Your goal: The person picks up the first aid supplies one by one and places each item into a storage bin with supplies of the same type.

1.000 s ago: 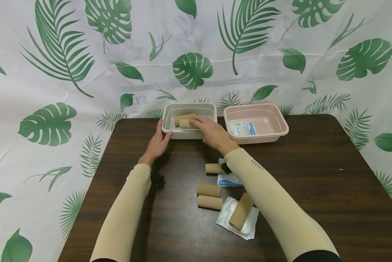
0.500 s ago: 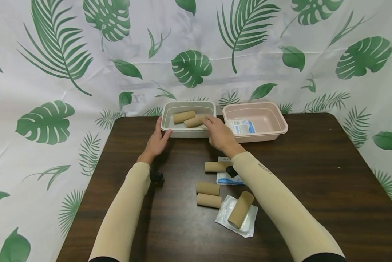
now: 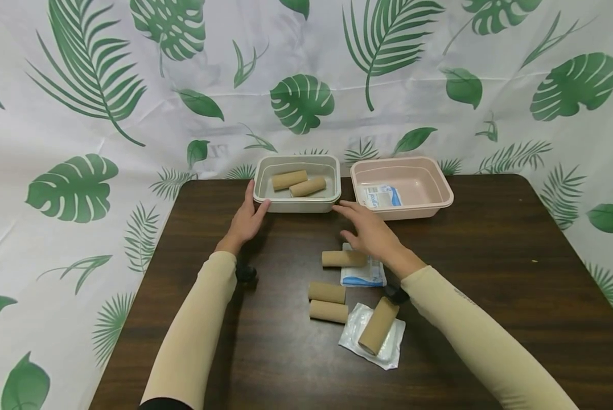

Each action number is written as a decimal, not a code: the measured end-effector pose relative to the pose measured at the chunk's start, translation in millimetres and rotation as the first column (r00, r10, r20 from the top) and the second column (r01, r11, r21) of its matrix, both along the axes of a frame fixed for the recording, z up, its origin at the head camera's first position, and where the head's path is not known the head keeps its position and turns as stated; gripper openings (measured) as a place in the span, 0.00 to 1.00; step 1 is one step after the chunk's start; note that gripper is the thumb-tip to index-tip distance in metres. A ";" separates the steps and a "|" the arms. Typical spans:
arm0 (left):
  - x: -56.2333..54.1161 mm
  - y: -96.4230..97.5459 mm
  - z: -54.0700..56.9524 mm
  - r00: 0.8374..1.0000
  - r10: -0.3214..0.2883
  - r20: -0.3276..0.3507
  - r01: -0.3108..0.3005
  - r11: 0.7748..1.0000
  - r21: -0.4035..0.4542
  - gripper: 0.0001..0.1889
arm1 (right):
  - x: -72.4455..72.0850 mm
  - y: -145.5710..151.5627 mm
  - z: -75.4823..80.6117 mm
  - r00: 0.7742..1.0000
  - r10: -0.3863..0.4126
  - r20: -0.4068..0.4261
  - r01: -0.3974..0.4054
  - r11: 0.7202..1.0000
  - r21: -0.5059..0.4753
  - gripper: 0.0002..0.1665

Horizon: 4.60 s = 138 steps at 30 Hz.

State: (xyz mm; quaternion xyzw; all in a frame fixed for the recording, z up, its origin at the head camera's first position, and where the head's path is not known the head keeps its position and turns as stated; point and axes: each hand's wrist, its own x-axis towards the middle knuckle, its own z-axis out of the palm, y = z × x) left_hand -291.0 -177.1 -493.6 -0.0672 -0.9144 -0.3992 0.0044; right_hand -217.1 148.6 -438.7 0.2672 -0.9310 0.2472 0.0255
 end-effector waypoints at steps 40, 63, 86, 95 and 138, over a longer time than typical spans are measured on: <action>0.6 2.5 1.6 1.000 0.013 0.007 -0.013 1.000 0.006 0.40 | 164.9 84.1 -40.9 0.981 0.186 -0.061 -0.181 0.980 0.089 0.37; 2.6 1.4 1.6 1.000 0.002 -0.003 -0.002 1.000 0.009 0.40 | 158.2 80.6 -48.0 0.974 0.203 -0.099 -0.209 0.977 -0.050 0.29; 1.1 1.4 -0.1 1.000 0.003 -0.003 -0.003 1.000 0.009 0.40 | 135.0 72.0 -20.0 0.940 0.294 -0.175 -0.311 0.947 -0.080 0.34; 0.6 2.6 -0.6 1.000 0.002 0.002 -0.002 1.000 0.008 0.40 | 99.8 59.0 -5.4 0.950 0.256 -0.180 -0.278 0.954 -0.114 0.30; 0.3 1.2 0.6 1.000 0.008 0.015 -0.009 1.000 0.015 0.40 | -67.6 -36.6 -1.5 0.941 -0.007 -0.339 -0.004 0.999 -0.033 0.21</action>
